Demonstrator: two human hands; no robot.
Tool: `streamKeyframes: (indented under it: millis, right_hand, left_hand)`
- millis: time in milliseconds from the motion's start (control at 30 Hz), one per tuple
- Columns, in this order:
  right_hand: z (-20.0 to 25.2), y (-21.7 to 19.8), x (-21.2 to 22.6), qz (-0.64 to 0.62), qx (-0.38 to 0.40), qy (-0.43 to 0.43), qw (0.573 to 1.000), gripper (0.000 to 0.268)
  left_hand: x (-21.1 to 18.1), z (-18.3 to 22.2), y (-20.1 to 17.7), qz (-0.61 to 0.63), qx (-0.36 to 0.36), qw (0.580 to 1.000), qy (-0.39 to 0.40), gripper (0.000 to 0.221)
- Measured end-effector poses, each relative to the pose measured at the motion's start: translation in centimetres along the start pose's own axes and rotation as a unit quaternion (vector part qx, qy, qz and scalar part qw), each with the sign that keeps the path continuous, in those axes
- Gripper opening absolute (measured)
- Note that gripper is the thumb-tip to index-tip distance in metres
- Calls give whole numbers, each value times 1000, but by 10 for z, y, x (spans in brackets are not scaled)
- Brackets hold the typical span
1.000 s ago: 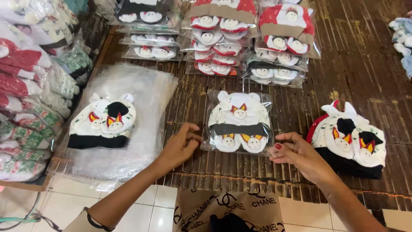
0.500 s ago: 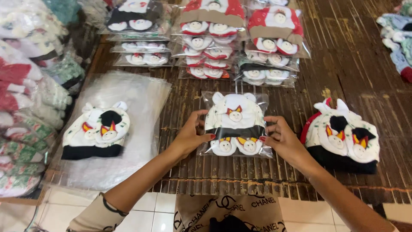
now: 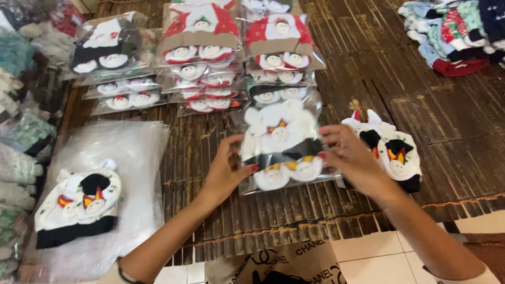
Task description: Packaging baby hats and socks into clear plastic bags
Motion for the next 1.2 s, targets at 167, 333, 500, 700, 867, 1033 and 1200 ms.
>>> streamKeyframes:
  millis: [167,333,500,700,867,1033,1200]
  right_hand:
    - [-15,-92,45,82,-43,30,995,62]
    - [-93,-211,-1,84,-80,-21,993,54]
    - [-165,-225,-22,46,-150,38,987,52]
    - [-305,-267,-132,18,-178,-63,982,53]
    - [-311,-250,-113,35,-153,-74,985,52]
    - [-295,-228,-100,69,-118,-75,988,50]
    - [-273,-241,-85,461,-187,-239,834,48]
  left_hand:
    - [-50,-53,90,-65,38,989,131,59]
    - [-32,-133,199,1,30,988,151,51]
    - [-2,-202,250,-60,-46,983,166,45]
    - [-7,-180,218,-99,-40,948,299,29]
    - [-17,-115,189,-101,55,946,302,27]
    - [-12,-62,158,-69,134,965,214,25]
    - [-22,-24,130,-59,191,965,170,22]
Point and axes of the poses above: each hand's wrist, its own z-axis away from the middle knuckle, its own y-axis out of the palm, x = y × z, the point moved 2 cm from there along -z, towards the middle knuckle, and after that the axes turned 4 degrees about y, right-handed, at the moved point
